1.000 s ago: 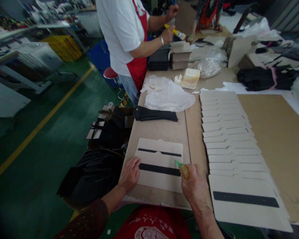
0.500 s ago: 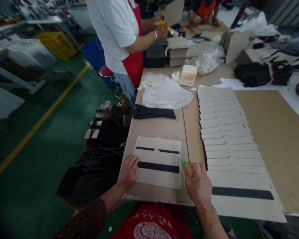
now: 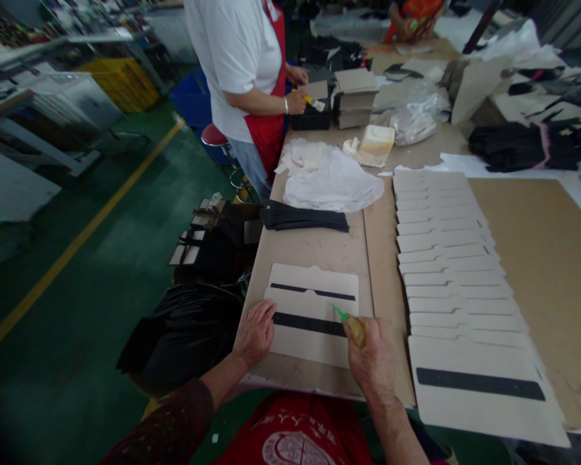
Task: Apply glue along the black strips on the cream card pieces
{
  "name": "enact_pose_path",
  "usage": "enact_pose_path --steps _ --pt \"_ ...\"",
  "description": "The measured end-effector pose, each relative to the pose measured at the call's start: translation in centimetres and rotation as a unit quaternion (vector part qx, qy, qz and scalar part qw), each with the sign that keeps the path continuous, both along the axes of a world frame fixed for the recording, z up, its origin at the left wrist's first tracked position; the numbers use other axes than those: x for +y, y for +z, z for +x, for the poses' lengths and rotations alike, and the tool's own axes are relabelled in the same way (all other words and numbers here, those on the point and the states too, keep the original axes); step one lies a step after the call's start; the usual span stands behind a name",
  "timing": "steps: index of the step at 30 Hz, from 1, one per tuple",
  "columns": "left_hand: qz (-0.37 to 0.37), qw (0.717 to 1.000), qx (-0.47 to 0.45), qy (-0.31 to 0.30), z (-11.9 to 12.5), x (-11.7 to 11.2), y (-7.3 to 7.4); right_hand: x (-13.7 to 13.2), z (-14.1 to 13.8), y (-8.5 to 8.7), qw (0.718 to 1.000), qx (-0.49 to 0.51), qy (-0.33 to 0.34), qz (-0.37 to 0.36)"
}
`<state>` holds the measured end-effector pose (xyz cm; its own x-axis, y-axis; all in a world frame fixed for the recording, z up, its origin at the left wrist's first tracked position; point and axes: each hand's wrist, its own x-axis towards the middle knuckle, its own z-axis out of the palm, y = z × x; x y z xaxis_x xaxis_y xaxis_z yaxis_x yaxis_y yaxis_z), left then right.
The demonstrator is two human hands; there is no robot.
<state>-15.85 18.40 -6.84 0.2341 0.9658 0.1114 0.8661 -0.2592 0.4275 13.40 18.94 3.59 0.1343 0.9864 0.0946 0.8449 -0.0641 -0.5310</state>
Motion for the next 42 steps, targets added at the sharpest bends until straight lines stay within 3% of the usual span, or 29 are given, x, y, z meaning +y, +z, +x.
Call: enact_pose_path --steps 4,7,12,17,25,34,42 --pt "-0.001 1.000 0.004 -0.002 0.0 -0.1 0.0 0.7 -2.1 -0.6 0.994 0.101 -0.023 -0.040" --pt "0.000 1.000 0.005 -0.006 -0.1 0.0 -0.1 0.8 -2.2 -0.8 0.971 0.206 -0.100 -0.070" --pt "0.000 1.000 -0.004 -0.008 -0.2 0.0 -0.1 1.1 1.4 -0.4 0.939 0.250 -0.229 -0.051" --pt "0.002 1.000 -0.005 -0.002 -0.2 0.0 -0.3 3.2 4.4 -0.6 0.933 0.217 -0.288 0.005" --pt "0.003 1.000 0.011 -0.004 -0.3 0.0 -0.2 7.0 5.5 -1.3 0.963 0.139 -0.228 -0.018" --pt "0.008 1.000 0.022 0.000 -0.3 0.0 -0.1 7.9 5.5 -2.1 0.987 0.085 -0.133 -0.036" --pt "-0.002 1.000 0.031 -0.001 -0.3 0.0 0.1 8.3 5.1 -1.2 0.995 0.044 -0.080 -0.041"
